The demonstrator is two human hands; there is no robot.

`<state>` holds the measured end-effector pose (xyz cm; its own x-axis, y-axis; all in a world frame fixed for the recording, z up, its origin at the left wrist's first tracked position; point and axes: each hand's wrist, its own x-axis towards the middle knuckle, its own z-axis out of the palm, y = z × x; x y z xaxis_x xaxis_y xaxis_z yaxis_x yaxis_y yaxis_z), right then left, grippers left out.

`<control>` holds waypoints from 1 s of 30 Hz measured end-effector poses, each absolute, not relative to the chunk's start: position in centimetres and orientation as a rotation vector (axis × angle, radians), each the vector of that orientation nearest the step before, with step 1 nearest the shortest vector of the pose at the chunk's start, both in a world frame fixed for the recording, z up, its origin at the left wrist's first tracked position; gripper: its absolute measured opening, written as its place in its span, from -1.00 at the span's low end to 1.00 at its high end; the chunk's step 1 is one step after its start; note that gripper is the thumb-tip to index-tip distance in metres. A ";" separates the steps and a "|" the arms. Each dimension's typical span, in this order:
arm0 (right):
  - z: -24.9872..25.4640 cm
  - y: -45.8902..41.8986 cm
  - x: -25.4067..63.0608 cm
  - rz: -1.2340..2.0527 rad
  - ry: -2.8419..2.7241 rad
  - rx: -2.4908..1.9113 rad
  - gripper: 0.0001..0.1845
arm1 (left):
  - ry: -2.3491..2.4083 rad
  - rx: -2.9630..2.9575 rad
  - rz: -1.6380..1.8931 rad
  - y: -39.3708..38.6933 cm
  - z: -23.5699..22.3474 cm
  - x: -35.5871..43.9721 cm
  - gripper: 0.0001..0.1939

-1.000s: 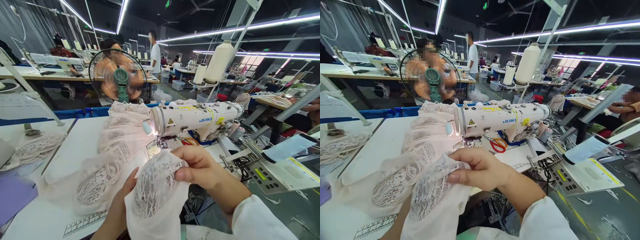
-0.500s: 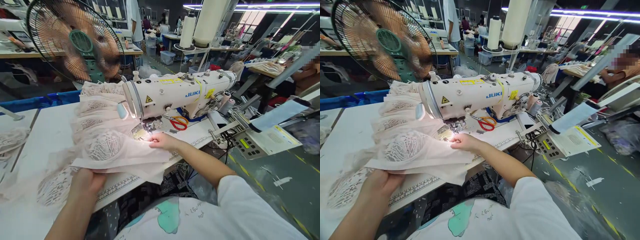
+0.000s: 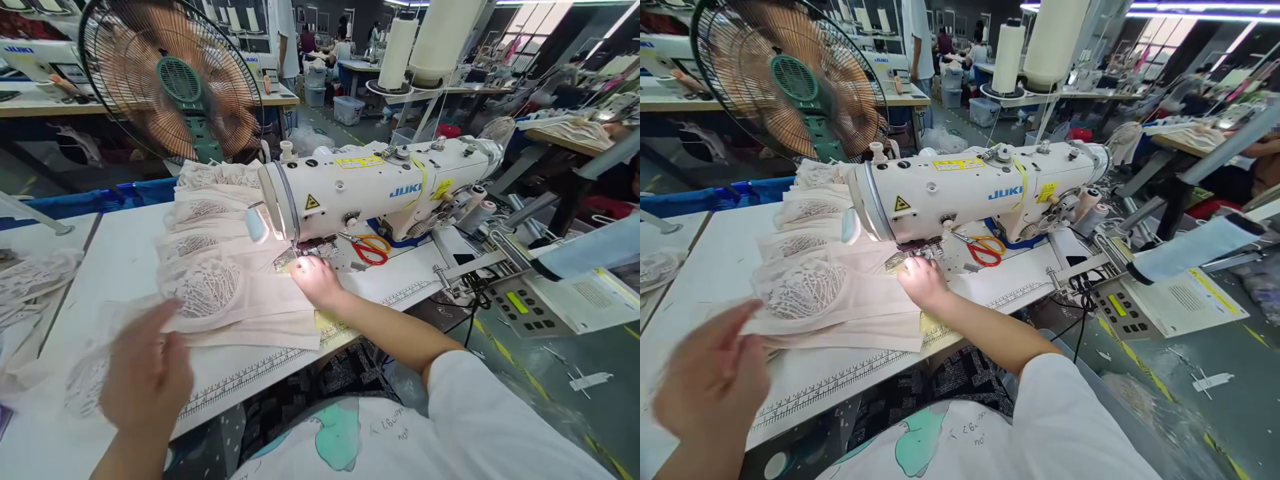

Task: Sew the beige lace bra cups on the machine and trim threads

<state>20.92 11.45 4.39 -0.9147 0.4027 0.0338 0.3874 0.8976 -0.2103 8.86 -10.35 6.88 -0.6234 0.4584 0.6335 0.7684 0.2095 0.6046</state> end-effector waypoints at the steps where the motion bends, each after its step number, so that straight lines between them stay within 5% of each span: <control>1: 4.2 11.4 21.0 0.263 -2.998 -0.609 -0.72 | -2.140 -1.436 -1.204 -9.5 6.9 9.5 -0.59; 3: 4.0 11.1 21.2 0.209 -3.031 -0.591 -0.74 | -2.109 -1.886 -0.979 -6.9 6.7 10.4 -0.68; 9: 2.8 9.7 23.4 0.208 -3.040 -0.444 -0.71 | -2.269 -2.250 -0.759 -0.1 3.3 10.1 -0.50; 19: 1.1 9.0 29.1 0.426 -2.835 -0.437 -0.66 | -2.244 -2.028 -0.117 1.4 3.1 11.2 -0.54; 30: 0.7 9.2 28.3 0.469 -2.817 -0.425 -0.64 | -2.317 -1.899 -0.147 3.9 2.9 10.2 -0.59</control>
<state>28.33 9.22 0.73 -0.9250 0.3239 0.1988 0.2420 0.9054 -0.3488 10.18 3.86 2.94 -0.1925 0.9663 0.1711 0.9801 0.1978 -0.0146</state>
